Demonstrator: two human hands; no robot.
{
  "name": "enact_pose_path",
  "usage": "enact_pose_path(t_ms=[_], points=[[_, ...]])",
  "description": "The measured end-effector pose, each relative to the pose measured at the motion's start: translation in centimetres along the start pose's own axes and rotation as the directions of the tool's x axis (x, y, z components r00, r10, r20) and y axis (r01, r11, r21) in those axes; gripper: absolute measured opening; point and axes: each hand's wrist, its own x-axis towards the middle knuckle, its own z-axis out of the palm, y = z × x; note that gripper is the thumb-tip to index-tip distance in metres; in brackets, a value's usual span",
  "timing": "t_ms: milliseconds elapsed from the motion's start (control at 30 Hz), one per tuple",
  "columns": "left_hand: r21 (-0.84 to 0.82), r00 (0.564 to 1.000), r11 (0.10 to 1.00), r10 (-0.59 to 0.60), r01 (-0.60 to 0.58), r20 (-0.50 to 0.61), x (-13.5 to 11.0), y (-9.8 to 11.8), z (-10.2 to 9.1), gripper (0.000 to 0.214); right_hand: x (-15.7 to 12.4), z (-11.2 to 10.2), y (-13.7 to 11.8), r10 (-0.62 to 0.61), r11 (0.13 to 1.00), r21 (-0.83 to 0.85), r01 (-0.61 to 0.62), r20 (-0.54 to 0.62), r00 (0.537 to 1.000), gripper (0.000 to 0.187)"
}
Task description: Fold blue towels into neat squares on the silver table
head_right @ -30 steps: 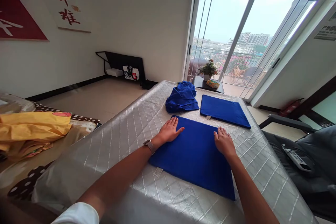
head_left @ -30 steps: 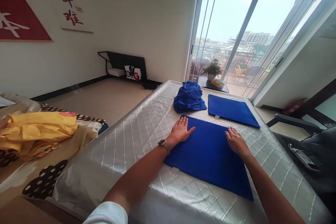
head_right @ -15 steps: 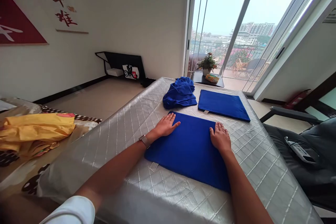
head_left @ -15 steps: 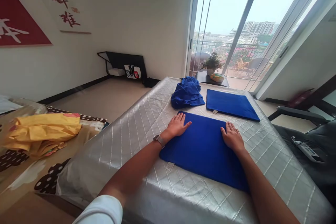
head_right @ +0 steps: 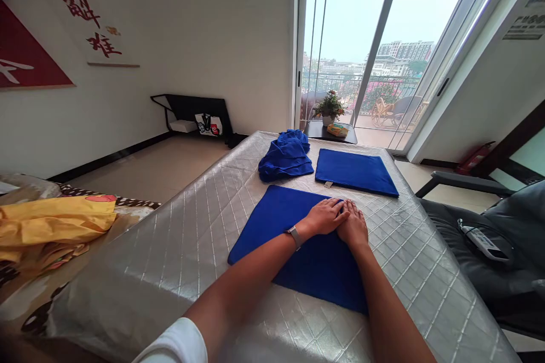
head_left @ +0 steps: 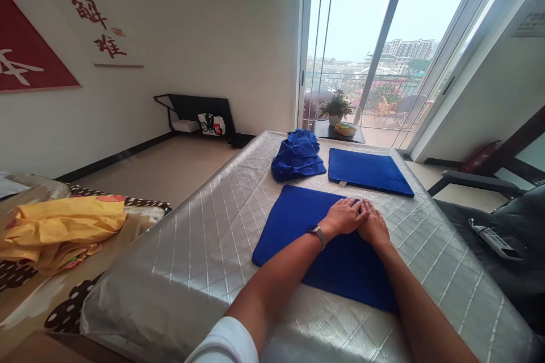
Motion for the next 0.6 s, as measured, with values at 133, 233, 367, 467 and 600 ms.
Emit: enact_pose_path(t_ms=[133,233,367,467,600], points=[[-0.006,0.996,0.998,-0.069,0.069,0.051,0.0,-0.3,0.7,0.072,0.0,0.0,-0.1,0.008,1.000,0.006,-0.008,-0.004,1.000,0.062],[0.032,0.994,0.995,-0.100,0.098,0.043,-1.3,-2.1,0.0,0.074,0.1,-0.2,-0.3,0.018,1.000,0.022,-0.018,-0.010,1.000,0.065],[0.090,0.976,0.974,-0.214,0.210,0.043,-3.5,-5.8,-1.7,0.080,0.3,-0.3,-0.4,0.043,0.997,0.060,-0.042,-0.004,0.999,0.067],[0.134,0.948,0.942,-0.316,0.308,0.040,-5.2,-9.1,-3.3,0.083,0.4,-0.3,-0.3,0.045,0.997,0.066,-0.046,0.014,0.999,0.067],[0.185,0.904,0.889,-0.428,0.419,0.009,-7.5,-12.6,-4.8,0.082,0.5,0.0,-0.1,0.042,0.997,0.062,-0.042,0.014,0.999,0.068]])
